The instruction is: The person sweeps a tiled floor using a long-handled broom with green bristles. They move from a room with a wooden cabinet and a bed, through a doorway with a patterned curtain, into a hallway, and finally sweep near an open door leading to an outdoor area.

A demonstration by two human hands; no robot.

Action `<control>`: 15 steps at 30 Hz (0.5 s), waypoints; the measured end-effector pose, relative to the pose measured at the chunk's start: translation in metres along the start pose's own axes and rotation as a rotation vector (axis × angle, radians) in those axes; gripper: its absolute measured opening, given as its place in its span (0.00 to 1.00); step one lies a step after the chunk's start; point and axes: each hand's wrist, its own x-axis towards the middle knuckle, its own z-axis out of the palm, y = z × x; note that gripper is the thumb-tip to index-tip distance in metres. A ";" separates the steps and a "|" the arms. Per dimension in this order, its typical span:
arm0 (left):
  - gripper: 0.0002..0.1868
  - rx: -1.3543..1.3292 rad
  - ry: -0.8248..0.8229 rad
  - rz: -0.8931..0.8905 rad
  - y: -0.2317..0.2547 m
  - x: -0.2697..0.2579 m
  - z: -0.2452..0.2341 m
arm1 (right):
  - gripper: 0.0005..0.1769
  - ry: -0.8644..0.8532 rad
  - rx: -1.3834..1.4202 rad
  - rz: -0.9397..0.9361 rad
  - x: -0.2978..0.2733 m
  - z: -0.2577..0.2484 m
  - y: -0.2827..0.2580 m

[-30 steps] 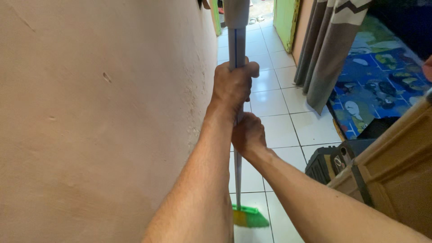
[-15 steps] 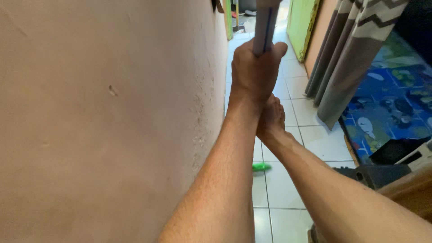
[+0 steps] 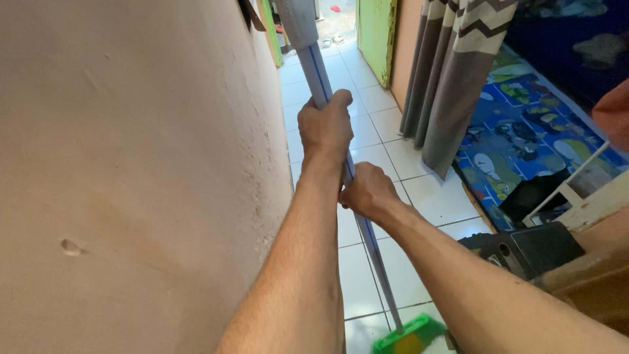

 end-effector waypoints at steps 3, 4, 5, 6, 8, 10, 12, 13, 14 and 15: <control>0.11 -0.022 -0.028 0.086 -0.003 0.017 -0.004 | 0.17 0.053 0.046 -0.035 0.024 0.009 -0.003; 0.12 -0.033 -0.036 0.111 -0.002 0.024 -0.007 | 0.19 0.069 0.069 -0.045 0.032 0.012 -0.006; 0.12 -0.045 -0.043 0.137 0.000 0.030 -0.011 | 0.19 0.118 0.078 -0.093 0.040 0.016 -0.011; 0.13 -0.055 -0.055 0.167 0.003 0.035 -0.012 | 0.18 0.172 0.090 -0.142 0.048 0.016 -0.017; 0.13 -0.081 -0.054 0.318 0.007 0.042 -0.013 | 0.18 0.228 0.086 -0.230 0.059 0.014 -0.025; 0.13 -0.096 -0.045 0.411 0.014 0.049 -0.016 | 0.18 0.236 0.050 -0.312 0.071 0.006 -0.036; 0.14 -0.100 -0.043 0.451 0.027 0.058 -0.012 | 0.20 0.271 -0.047 -0.346 0.083 -0.007 -0.053; 0.14 -0.078 -0.008 0.466 0.038 0.066 -0.010 | 0.21 0.291 -0.095 -0.359 0.085 -0.014 -0.060; 0.15 -0.054 0.023 0.481 0.049 0.076 -0.010 | 0.21 0.299 -0.079 -0.319 0.086 -0.019 -0.067; 0.16 -0.031 0.054 0.495 0.056 0.083 -0.010 | 0.21 0.307 -0.064 -0.280 0.086 -0.024 -0.074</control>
